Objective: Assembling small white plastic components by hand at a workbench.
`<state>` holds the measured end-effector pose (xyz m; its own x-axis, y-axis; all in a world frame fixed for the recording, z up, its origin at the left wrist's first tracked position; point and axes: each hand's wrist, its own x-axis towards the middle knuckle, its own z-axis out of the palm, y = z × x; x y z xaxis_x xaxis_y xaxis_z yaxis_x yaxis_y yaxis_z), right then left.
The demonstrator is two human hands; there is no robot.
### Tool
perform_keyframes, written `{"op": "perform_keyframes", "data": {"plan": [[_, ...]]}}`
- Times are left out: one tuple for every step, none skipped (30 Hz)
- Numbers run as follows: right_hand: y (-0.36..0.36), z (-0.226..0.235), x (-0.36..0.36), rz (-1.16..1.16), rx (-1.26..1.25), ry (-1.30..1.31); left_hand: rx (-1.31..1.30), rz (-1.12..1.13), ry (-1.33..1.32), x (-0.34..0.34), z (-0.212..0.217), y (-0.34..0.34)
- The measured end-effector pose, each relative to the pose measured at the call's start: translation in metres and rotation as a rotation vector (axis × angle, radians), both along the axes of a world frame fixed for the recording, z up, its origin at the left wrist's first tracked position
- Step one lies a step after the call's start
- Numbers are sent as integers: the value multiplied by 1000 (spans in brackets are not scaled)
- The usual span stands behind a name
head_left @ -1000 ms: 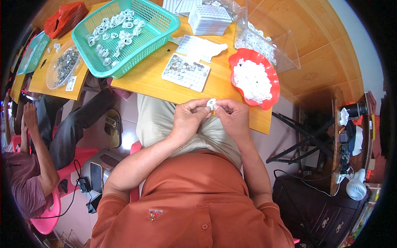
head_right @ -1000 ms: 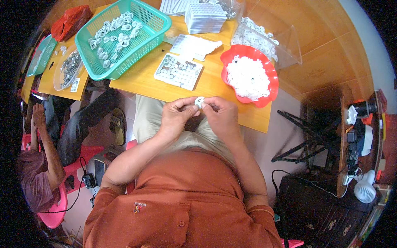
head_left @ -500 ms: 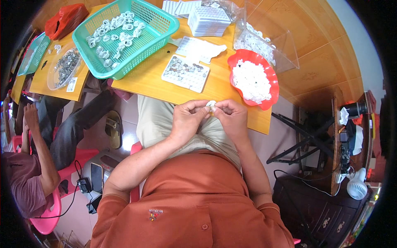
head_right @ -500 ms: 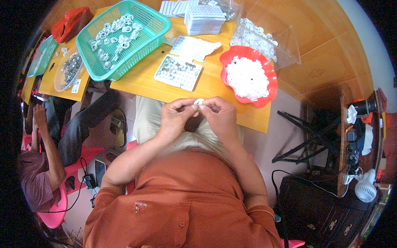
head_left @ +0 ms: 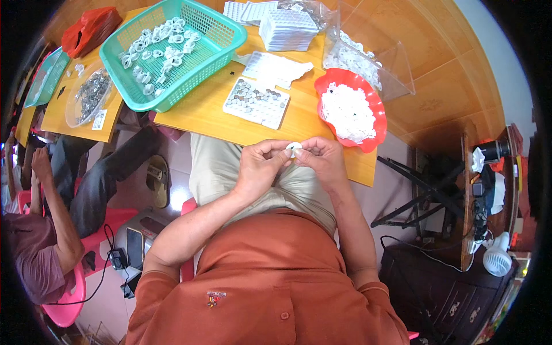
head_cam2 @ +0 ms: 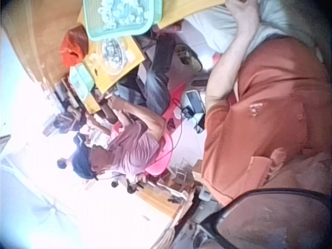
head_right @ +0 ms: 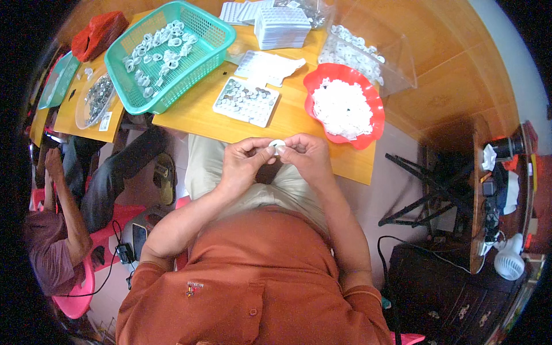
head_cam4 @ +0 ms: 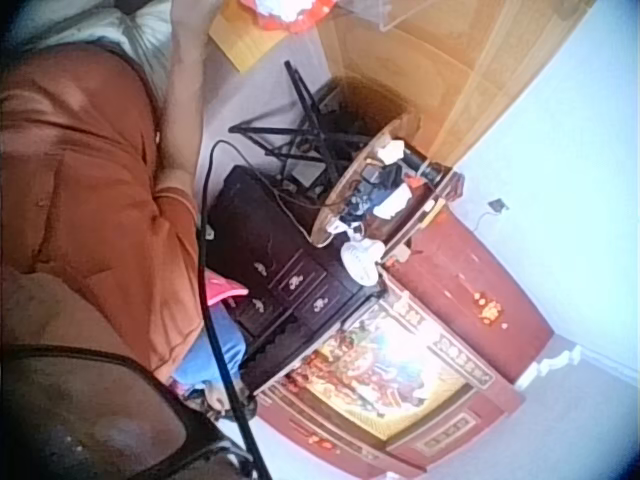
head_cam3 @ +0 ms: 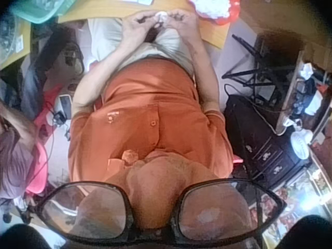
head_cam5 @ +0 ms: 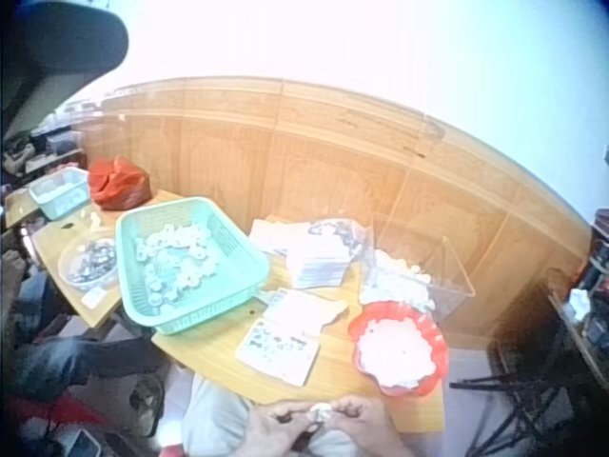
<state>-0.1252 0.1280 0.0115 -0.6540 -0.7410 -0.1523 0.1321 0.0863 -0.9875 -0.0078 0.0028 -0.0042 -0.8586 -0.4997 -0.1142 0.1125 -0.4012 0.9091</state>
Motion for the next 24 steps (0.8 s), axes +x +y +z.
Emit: {"op": "perform_keyframes", "data": {"plan": [[0,0,-1,3,4,11,7,-2,9,0,0,0],[0,0,-1,6,7,22,7,-3,11,-1,0,0],[0,1,-1,5,7,24,5,-4,10,-1,0,0],[0,1,0,-9,-2,22,4,-6,10,-1,1,-1],[-1,2,2,-23,-11,22,4,-8,14,-1,1,-1],[-1,3,2,-26,-11,29,12,0,17,-2,2,-1],[-1,3,3,-40,-14,38,20,8,22,-3,2,0],[-1,4,4,-55,-18,48,20,3,32,-2,3,0],[-1,6,4,-59,-19,60,53,8,28,-1,3,1],[-1,8,4,-37,-9,94,85,12,24,-1,4,0],[-2,10,3,-16,2,129,64,0,21,0,4,-1],[-4,17,3,-27,-13,134,62,-4,32,0,4,-1],[-4,22,0,-31,-15,146,78,14,10,0,4,-1],[-4,27,-5,-69,14,186,94,34,-13,0,5,-1],[-4,33,-11,-107,42,225,93,51,13,0,7,-2],[-3,39,-19,-109,37,236,88,49,24,0,7,-2],[-2,45,-30,-148,1,243,103,60,24,-1,4,-2],[-2,53,-41,-186,-37,250,117,72,24,-1,3,-2],[-2,60,-52,-188,-45,261,110,70,35,-1,4,-2],[-3,67,-64,-249,-69,258,105,74,20,0,6,-1],[-4,74,-76,-309,-95,255,100,79,5,0,6,0],[-6,80,-91,-311,-115,319,113,78,24,0,3,0],[-8,89,-108,-357,-118,342,105,78,34,0,3,1],[-11,96,-123,-405,-119,360,104,78,18,1,3,1]]}}
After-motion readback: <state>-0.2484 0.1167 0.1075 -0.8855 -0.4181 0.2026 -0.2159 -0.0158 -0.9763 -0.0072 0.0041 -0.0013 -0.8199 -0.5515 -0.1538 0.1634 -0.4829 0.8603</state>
